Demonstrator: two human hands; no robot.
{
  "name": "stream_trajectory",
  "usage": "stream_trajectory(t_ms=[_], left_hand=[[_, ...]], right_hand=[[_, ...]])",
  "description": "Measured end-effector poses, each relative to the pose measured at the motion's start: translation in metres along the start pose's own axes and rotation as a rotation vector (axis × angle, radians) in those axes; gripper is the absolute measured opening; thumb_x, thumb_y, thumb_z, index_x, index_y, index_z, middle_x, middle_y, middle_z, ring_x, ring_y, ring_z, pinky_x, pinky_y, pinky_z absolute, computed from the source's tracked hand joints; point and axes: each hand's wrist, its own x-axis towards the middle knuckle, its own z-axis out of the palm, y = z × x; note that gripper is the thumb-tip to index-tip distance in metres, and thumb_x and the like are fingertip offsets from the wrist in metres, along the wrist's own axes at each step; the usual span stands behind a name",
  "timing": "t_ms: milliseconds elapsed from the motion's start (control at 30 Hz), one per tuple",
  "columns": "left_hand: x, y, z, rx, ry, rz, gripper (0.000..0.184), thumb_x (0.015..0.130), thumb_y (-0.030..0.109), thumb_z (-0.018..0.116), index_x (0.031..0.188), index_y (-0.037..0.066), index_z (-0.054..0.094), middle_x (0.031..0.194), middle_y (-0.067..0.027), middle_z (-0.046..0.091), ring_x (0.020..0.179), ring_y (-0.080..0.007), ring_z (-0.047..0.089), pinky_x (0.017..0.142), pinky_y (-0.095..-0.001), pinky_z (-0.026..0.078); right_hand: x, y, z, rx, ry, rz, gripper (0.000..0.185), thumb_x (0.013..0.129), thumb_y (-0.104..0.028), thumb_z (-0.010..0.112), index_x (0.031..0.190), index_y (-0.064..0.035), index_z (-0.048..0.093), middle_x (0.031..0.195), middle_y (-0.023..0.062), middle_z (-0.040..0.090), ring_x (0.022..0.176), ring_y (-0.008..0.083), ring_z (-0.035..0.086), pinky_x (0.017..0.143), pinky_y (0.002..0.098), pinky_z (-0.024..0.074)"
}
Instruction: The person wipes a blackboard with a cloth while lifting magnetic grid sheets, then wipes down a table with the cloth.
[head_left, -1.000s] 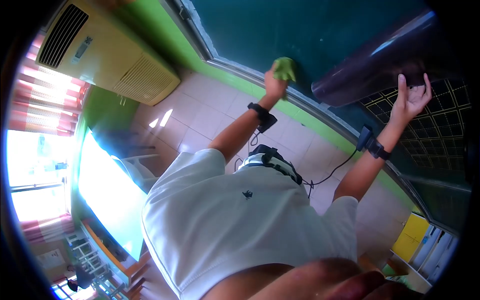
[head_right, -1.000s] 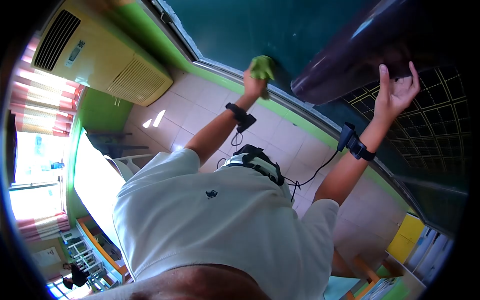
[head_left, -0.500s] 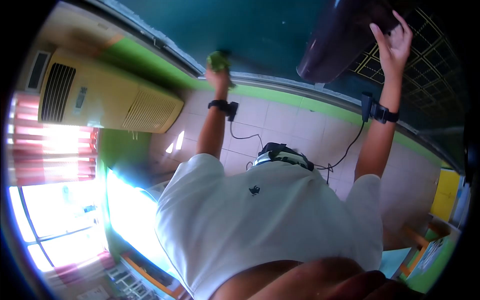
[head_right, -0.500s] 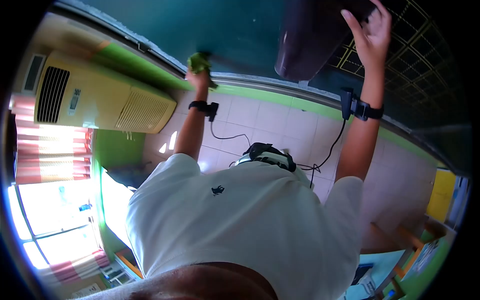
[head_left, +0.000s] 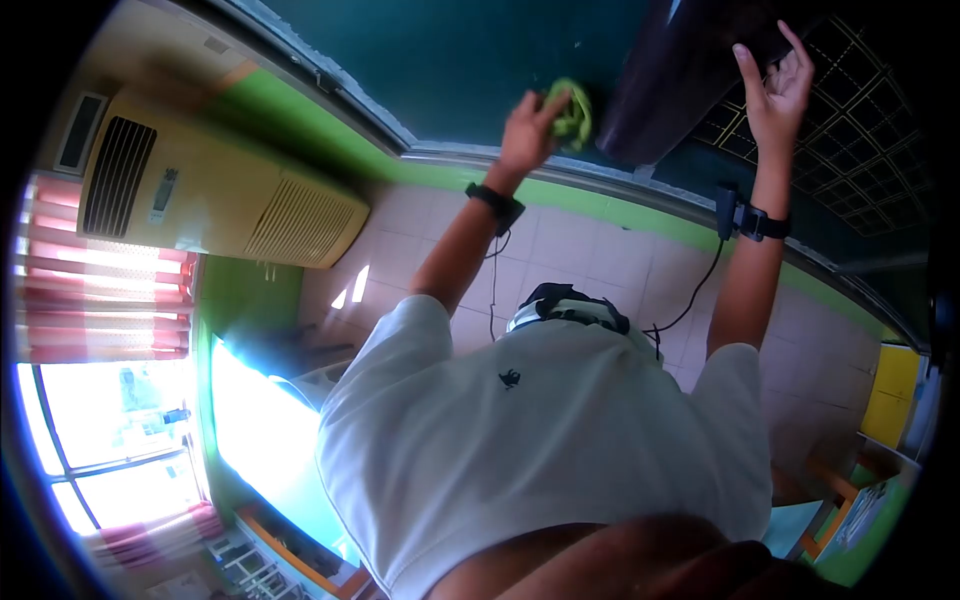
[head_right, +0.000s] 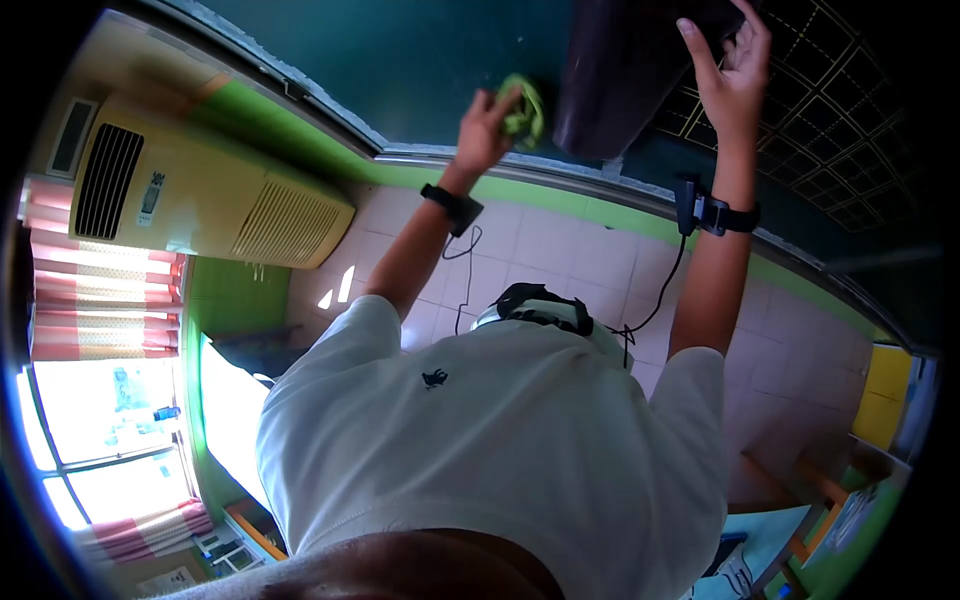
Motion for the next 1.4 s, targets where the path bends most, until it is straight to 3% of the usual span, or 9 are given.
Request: stream_trajectory(t_ms=[167,333,533,633,667,800,1100,1200,1400], left_hand=[[-0.067,-0.010,0.051,-0.034,-0.346,-0.282,0.075,0.076,0.005,0.060,0.146,0.025,0.039,0.119,-0.0197,0.059,0.092,-0.0414,0.064,0.078,-0.0488,0.055],[-0.058,-0.026,0.025,-0.422,0.283,-0.474,0.071,0.083,0.007,0.050,0.150,0.005,0.027,0.106,-0.0295,0.064,0.099,-0.0478,0.063,0.086,-0.0460,0.052],[0.039,-0.016,-0.069,-0.307,0.452,-0.092,0.062,0.085,0.013,0.055,0.142,-0.002,0.037,0.136,-0.0325,0.041,0.130,-0.0491,0.039,0.110,-0.0456,0.031],[0.064,0.013,-0.078,-0.130,0.472,-0.035,0.051,0.081,0.015,0.053,0.130,0.000,0.053,0.122,-0.0327,0.055,0.112,-0.0449,0.055,0.088,-0.0508,0.047],[0.056,0.007,-0.063,-0.261,0.314,-0.020,0.058,0.090,0.023,0.046,0.145,0.005,0.039,0.144,-0.0308,0.035,0.132,-0.0481,0.035,0.108,-0.0521,0.031],[0.058,0.022,-0.030,-0.161,0.336,0.202,0.053,0.087,0.028,0.064,0.129,-0.001,0.050,0.137,-0.0340,0.039,0.138,-0.0533,0.024,0.113,-0.0629,0.011],[0.201,-0.003,-0.190,0.305,0.691,0.084,0.055,0.099,0.033,0.036,0.147,0.005,0.035,0.145,-0.0295,0.037,0.136,-0.0462,0.032,0.115,-0.0507,0.018],[0.244,0.006,-0.250,0.181,0.865,-0.098,0.058,0.103,0.040,0.025,0.150,0.006,0.029,0.148,-0.0252,0.036,0.141,-0.0424,0.027,0.118,-0.0506,0.007],[0.253,0.038,-0.246,0.273,0.722,0.119,0.054,0.103,0.038,0.030,0.148,0.008,0.035,0.152,-0.0248,0.029,0.145,-0.0399,0.016,0.118,-0.0505,0.008]], right_hand=[[0.002,-0.001,-0.004,-0.040,-0.062,0.023,0.059,0.086,0.005,0.068,0.136,0.0027,0.039,0.120,0.0195,0.056,0.110,0.0217,0.058,0.097,0.0333,0.0480],[-0.001,-0.007,0.000,0.004,-0.036,0.062,0.059,0.085,0.006,0.068,0.136,0.0033,0.039,0.120,0.0195,0.056,0.110,0.0217,0.059,0.098,0.0338,0.0479],[-0.001,-0.003,-0.003,0.033,-0.028,0.012,0.059,0.084,0.010,0.068,0.135,0.0032,0.040,0.122,0.0204,0.056,0.111,0.0225,0.058,0.099,0.0352,0.0481],[0.000,-0.008,-0.006,0.288,0.025,0.111,0.061,0.083,0.011,0.068,0.136,0.0009,0.039,0.122,0.0175,0.056,0.111,0.0205,0.056,0.098,0.0318,0.0459],[-0.002,-0.007,-0.008,0.289,0.013,0.118,0.061,0.083,0.011,0.068,0.136,0.0009,0.039,0.122,0.0175,0.056,0.111,0.0205,0.056,0.098,0.0318,0.0459],[-0.001,-0.010,-0.008,0.188,0.021,0.150,0.063,0.083,0.010,0.068,0.137,0.0003,0.037,0.123,0.0196,0.055,0.115,0.0222,0.054,0.098,0.0336,0.0461],[-0.002,-0.013,-0.011,0.116,-0.014,0.157,0.064,0.083,0.012,0.066,0.137,0.0016,0.034,0.127,0.0197,0.050,0.114,0.0226,0.052,0.099,0.0347,0.0430],[-0.001,-0.009,-0.009,0.105,-0.004,0.112,0.063,0.083,0.012,0.065,0.137,0.0015,0.034,0.126,0.0194,0.051,0.113,0.0224,0.052,0.098,0.0342,0.0432],[-0.005,-0.007,-0.006,0.173,0.016,0.142,0.065,0.082,0.013,0.063,0.139,-0.0014,0.033,0.130,0.0186,0.050,0.119,0.0246,0.051,0.102,0.0360,0.0421]])
